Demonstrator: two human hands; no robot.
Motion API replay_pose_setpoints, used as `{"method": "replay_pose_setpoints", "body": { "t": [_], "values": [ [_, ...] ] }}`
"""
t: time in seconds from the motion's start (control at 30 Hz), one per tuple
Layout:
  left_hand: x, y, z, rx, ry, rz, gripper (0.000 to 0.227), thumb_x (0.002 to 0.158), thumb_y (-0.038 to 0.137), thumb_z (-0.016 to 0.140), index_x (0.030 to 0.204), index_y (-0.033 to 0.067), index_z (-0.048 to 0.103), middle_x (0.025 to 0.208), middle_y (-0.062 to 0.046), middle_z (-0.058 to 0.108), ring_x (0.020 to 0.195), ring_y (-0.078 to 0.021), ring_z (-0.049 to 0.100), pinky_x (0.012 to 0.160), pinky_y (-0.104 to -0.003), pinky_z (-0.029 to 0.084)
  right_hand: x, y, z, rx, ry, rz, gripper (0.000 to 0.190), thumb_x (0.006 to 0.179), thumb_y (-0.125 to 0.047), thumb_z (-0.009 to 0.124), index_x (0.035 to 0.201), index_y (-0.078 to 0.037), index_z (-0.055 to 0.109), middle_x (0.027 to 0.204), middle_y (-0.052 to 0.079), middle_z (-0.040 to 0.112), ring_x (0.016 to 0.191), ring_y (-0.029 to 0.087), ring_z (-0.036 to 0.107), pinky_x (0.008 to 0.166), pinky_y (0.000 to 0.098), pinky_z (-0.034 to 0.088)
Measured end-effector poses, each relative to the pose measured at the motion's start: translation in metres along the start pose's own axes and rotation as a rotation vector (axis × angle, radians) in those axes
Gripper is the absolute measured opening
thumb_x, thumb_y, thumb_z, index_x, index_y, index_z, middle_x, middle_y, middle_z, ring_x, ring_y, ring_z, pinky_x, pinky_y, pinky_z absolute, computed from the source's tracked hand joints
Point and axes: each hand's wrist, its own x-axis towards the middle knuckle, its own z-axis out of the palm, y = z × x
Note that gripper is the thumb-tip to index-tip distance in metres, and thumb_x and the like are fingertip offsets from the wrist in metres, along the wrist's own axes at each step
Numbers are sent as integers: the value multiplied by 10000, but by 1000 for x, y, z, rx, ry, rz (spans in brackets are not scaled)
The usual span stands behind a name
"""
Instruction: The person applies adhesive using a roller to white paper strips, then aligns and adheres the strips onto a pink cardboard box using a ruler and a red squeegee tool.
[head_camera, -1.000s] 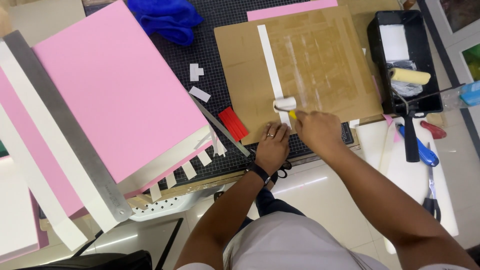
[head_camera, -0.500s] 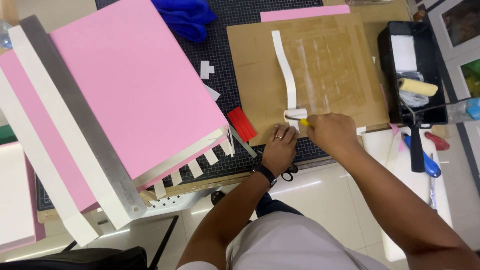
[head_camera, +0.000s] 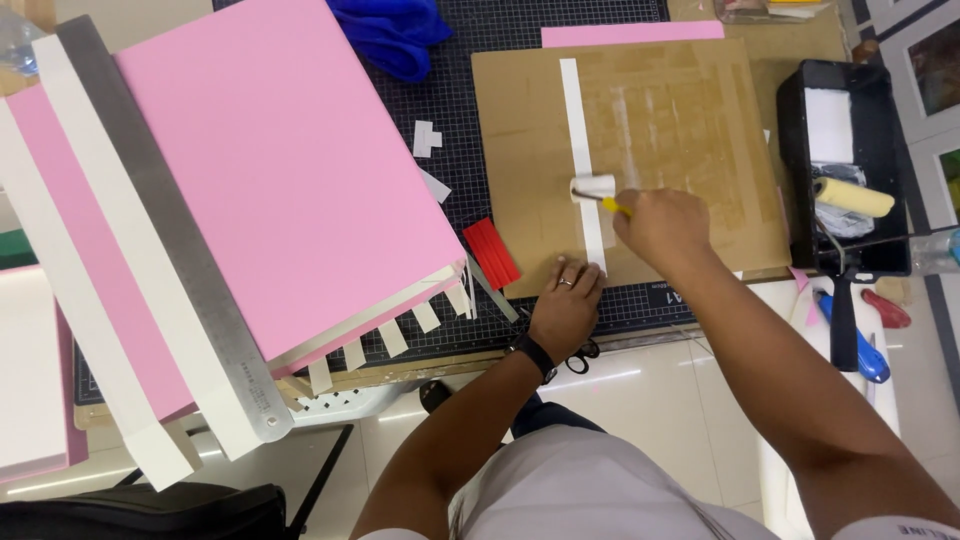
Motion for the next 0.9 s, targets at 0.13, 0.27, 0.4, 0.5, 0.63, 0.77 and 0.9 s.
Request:
{"method": "replay_pose_setpoints", "body": {
  "t": [0.13, 0.27, 0.4, 0.5, 0.63, 0.77, 0.9],
  "values": [
    [-2, 4, 1, -8, -31, -18, 459, 833, 149, 689, 1280, 43, 666, 1310, -115, 597, 1307, -333, 525, 1246, -593, 292, 35, 12, 7, 43, 91, -6, 272, 984, -297, 631, 1159, -178, 803, 882, 188, 784, 886, 402, 772, 739, 499, 604],
    [-2, 6, -8, -5, -36, -30, 424, 853, 136, 678, 1268, 48, 677, 1304, -104, 595, 1301, -324, 524, 1247, -595, 281, 84, 21, 24, 41, 100, -27, 300, 975, -355, 610, 1165, -218, 797, 891, 200, 784, 911, 426, 764, 762, 530, 598],
    [-1, 3, -7, -17, -45, -32, 439, 857, 155, 657, 1282, 49, 668, 1311, -103, 591, 1305, -324, 521, 1251, -608, 261, 131, 24, 30, 54, 157, -10, 285, 958, -354, 633, 1161, -245, 801, 900, 200, 782, 911, 436, 759, 763, 542, 600],
    [-2, 5, -4, -38, -61, -41, 436, 865, 154, 637, 1286, 47, 667, 1310, -106, 589, 1312, -328, 519, 1250, -613, 259, 153, 30, 34, 36, 197, 4, 279, 956, -365, 648, 1159, -252, 803, 904, 204, 783, 917, 443, 756, 768, 551, 597],
    [-5, 5, 3, -58, -89, -56, 435, 881, 151, 629, 1300, 39, 661, 1322, -114, 584, 1333, -341, 501, 1251, -629, 240, 166, 31, 34, 47, 240, -5, 270, 953, -354, 661, 1152, -243, 806, 902, 205, 783, 918, 443, 754, 759, 545, 601],
    [-2, 6, -5, -61, -107, -58, 429, 891, 151, 622, 1303, 35, 660, 1327, -119, 588, 1337, -343, 500, 1254, -632, 228, 172, 28, 39, 50, 227, 7, 270, 944, -333, 659, 1147, -232, 807, 911, 216, 783, 925, 450, 752, 774, 557, 594],
    [0, 6, -9, -51, -115, -52, 440, 877, 140, 632, 1305, 40, 660, 1323, -116, 590, 1338, -341, 503, 1255, -628, 226, 167, 30, 43, 38, 224, 8, 258, 933, -331, 665, 1128, -245, 810, 895, 200, 783, 906, 436, 758, 760, 550, 597]
  ]
}}
